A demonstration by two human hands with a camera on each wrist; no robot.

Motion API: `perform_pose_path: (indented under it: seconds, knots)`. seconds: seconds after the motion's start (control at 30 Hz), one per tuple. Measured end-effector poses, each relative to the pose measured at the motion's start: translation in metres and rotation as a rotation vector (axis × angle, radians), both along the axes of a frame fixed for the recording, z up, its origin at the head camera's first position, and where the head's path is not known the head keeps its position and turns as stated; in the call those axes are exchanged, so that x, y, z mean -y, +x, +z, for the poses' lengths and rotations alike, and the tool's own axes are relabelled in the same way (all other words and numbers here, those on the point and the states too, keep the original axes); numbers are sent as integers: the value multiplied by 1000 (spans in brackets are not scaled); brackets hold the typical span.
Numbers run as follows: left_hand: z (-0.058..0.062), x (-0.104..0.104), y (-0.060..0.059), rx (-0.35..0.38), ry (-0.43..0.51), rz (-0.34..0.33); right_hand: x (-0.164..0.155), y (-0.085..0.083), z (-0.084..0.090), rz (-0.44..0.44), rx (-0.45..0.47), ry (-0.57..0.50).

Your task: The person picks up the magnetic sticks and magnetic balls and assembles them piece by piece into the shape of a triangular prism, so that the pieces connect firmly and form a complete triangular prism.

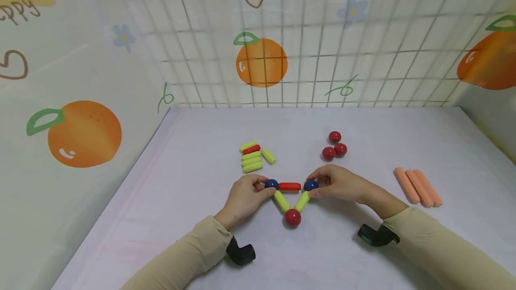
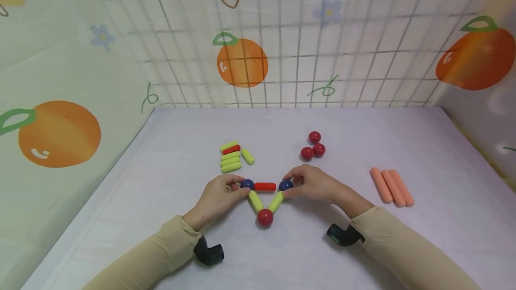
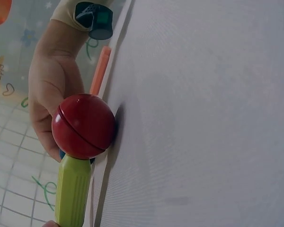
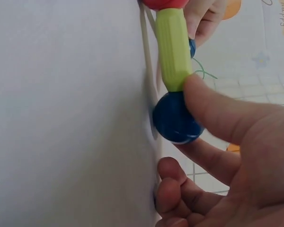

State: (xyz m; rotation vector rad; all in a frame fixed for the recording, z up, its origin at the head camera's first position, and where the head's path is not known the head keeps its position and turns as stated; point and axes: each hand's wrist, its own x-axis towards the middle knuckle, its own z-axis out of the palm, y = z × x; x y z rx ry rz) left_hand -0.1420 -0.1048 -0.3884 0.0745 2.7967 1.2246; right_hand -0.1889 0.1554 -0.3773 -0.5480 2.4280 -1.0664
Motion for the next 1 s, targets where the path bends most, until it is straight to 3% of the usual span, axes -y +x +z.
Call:
perform_pose_path:
  seconds: [0.37,0.67,1.0]
  knots:
    - [0,-2,0,-7,-19,-3,4,-2,-2,-1,21,-17]
    - [3,-2,3,11,-38,-11,2,0,0,-41,-66,51]
    - [7,-1,12,19,-32,-40,2,-3,4,-93,-94,66]
